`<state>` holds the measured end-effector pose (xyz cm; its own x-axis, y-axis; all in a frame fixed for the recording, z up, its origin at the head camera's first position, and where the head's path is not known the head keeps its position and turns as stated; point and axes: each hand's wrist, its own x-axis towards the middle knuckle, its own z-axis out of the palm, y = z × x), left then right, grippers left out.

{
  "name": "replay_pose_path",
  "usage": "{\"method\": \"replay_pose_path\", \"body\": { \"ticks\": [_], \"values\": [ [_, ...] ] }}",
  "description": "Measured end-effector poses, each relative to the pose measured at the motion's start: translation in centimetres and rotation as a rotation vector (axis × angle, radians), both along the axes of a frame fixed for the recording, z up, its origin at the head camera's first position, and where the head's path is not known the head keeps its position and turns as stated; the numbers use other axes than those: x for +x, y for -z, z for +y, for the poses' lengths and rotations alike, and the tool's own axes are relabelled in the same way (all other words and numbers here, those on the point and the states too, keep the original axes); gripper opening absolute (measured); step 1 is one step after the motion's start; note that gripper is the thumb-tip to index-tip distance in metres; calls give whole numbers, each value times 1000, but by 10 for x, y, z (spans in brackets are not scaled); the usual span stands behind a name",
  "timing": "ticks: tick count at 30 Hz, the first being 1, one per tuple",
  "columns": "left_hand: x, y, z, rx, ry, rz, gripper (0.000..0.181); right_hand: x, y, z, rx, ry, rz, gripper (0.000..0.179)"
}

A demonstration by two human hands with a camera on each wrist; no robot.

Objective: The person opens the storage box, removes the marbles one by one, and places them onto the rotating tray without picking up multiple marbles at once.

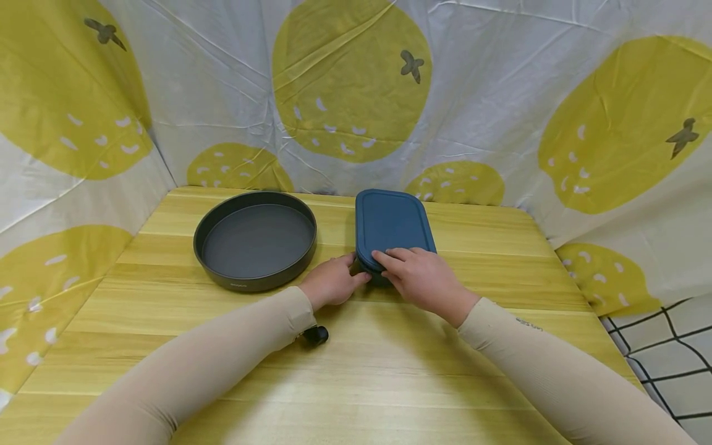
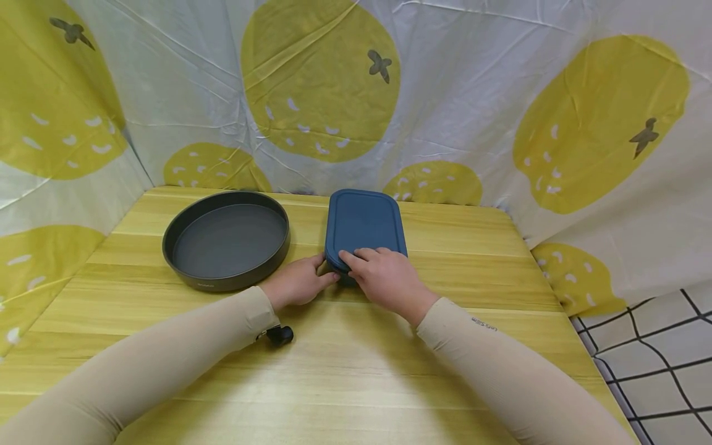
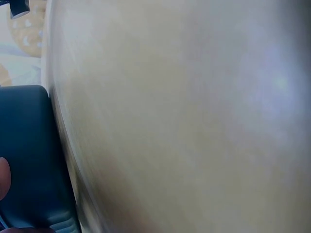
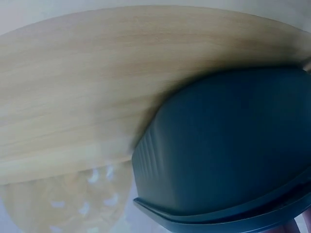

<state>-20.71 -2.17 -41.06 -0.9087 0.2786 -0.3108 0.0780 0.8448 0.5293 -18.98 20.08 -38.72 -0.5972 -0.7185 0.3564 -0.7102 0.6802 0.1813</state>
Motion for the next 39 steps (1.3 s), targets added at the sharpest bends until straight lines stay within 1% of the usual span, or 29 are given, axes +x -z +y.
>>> {"method": "replay_pose_path", "body": {
  "ticks": [6,11,20,26,34,39],
  "values": [
    [0,0,-1,3,2,-9,78,0,-3,1,-30,-3,0,48],
    [0,0,-1,11,9,-3,78,0,-7,2,-65,-7,22,46],
    [0,-1,-2,24,22,16,77,0,-13,6,-110,-19,34,54],
    [0,-1,-2,14,21,21,79,1,-17,10,-164,-37,43,55],
    [-1,-1,-1,-14,32,31,80,1,-20,18,-247,3,43,58],
    [-1,0,0,-20,33,25,80,4,-22,24,-302,38,40,59]
  ]
}}
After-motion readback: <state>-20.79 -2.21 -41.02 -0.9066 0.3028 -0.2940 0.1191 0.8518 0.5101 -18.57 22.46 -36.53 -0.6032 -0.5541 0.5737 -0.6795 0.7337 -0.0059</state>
